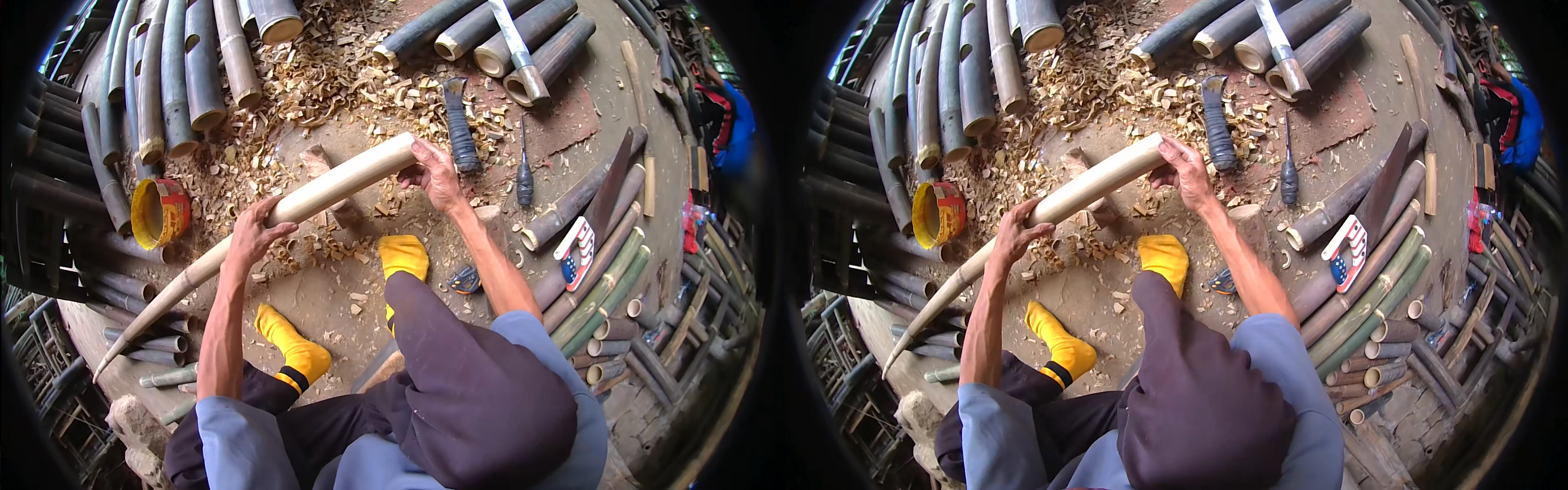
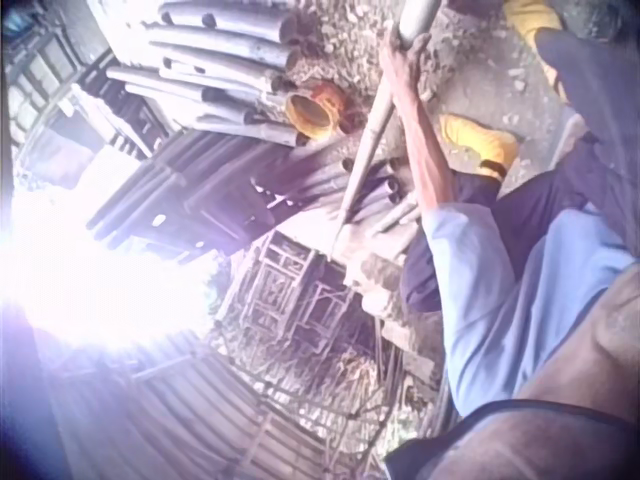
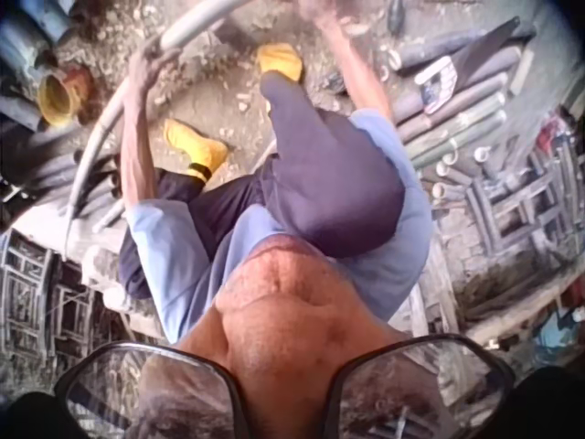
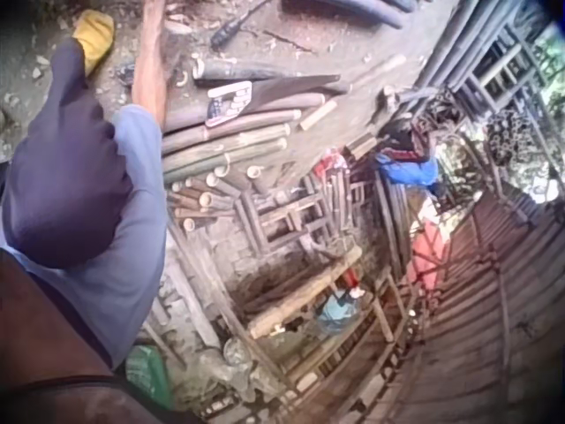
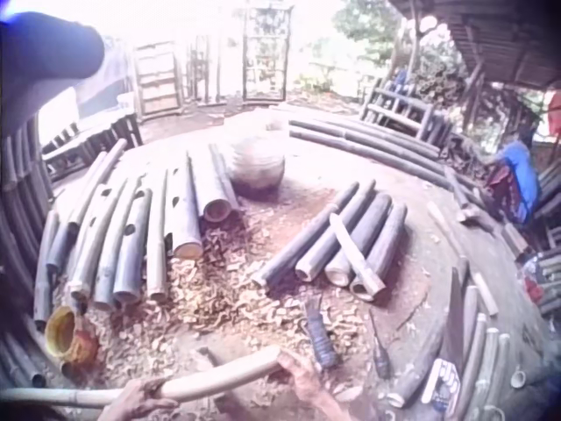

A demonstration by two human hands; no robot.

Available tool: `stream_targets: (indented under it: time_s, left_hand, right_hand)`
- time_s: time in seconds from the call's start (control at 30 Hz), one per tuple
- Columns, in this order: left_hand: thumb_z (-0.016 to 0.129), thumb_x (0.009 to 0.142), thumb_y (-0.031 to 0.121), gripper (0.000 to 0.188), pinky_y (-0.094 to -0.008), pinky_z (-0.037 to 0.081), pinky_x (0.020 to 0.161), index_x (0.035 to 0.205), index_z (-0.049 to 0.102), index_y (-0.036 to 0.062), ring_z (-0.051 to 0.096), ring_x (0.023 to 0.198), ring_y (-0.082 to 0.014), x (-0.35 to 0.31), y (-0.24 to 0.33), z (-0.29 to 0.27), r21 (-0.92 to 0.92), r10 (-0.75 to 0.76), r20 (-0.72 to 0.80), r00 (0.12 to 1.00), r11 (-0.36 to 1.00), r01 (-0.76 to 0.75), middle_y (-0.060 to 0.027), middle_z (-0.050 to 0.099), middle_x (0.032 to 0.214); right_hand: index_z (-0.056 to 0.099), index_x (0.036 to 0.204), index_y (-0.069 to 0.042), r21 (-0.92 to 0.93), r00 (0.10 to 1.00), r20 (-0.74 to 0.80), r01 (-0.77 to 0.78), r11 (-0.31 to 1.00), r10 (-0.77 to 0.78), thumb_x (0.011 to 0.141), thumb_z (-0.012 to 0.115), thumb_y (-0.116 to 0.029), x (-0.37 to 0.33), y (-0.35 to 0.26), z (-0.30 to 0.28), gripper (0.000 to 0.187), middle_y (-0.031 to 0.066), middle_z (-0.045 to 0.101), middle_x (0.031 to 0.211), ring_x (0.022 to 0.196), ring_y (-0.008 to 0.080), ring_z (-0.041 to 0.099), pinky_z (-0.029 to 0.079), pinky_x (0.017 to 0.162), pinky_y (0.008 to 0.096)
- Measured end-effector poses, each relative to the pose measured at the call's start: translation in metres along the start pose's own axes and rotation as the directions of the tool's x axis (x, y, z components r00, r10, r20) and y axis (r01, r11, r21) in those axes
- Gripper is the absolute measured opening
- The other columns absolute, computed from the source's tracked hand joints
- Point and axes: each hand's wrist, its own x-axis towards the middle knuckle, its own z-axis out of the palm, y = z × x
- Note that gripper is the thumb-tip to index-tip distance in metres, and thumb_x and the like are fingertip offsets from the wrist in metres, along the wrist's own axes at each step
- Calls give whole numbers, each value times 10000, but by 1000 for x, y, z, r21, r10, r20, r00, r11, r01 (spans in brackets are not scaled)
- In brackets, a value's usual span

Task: The person measures sections of bamboo poles with a tape measure, marks them, and cuts them using a saw and a machete.

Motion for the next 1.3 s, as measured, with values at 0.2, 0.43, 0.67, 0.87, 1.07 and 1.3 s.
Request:
stream_targets:
  time_s: [0.2, 0.43, 0.67, 0.87, 1.07, 1.3]
  left_hand:
    - [777, 708, 320, 610, -306, 514, 709, 1162, 581, -37, 664, 779, -187, 6, -5, -11, -50, -52, 44, 998, 997, 55, -168, 678, 880]
    - [771, 681, 348, 644, -305, 506, 698, 1151, 586, -51, 647, 750, -194, 16, -6, -12, -198, -141, 119, 983, 967, 163, -160, 676, 899]
    - [786, 627, 257, 595, -371, 481, 805, 1129, 538, 54, 612, 887, -226, 9, -10, 20, 618, 243, -218, 945, 784, -59, -128, 637, 955]
    - [745, 619, 174, 372, -391, 518, 662, 877, 494, 81, 621, 709, -265, 25, -11, 23, 567, -222, -85, 971, 791, 230, -95, 621, 806]
    - [733, 610, 175, 363, -417, 519, 654, 864, 502, 56, 638, 756, -304, 13, -20, 36, 551, -59, -142, 988, 825, 128, -122, 627, 825]
    - [738, 626, 224, 377, -436, 513, 664, 894, 523, 67, 646, 773, -328, 18, -17, 50, 585, -74, -135, 988, 799, 140, -142, 645, 831]
  right_hand:
    - [385, 1336, 53, 88, 1000, -9, 31, 996, -30, 850, 643, -261, -2, 6, 8, 634, 115, 596, 912, 636, 151, 618, 549, 513, 247]
    - [430, 1294, 54, 105, 999, -25, 37, 994, -35, 828, 668, -236, 4, 7, 6, 598, 103, 611, 887, 639, 148, 622, 557, 518, 253]
    - [507, 1173, 57, -27, 987, -136, 86, 996, -89, 790, 663, -295, 22, 1, 16, 543, 106, 626, 877, 654, 158, 638, 565, 531, 265]
    - [524, 1079, 28, -79, 988, -157, -24, 997, 11, 824, 646, -268, 28, 18, 12, 409, 102, 632, 809, 608, 175, 644, 567, 499, 280]
    - [517, 1094, 27, -89, 988, -152, -37, 995, 23, 833, 644, -273, 22, 34, 0, 416, 95, 619, 839, 615, 168, 636, 559, 482, 265]
    - [547, 1131, 51, -93, 965, -262, -7, 996, -18, 834, 666, -281, 6, 30, -4, 461, 79, 608, 800, 583, 135, 605, 553, 478, 259]
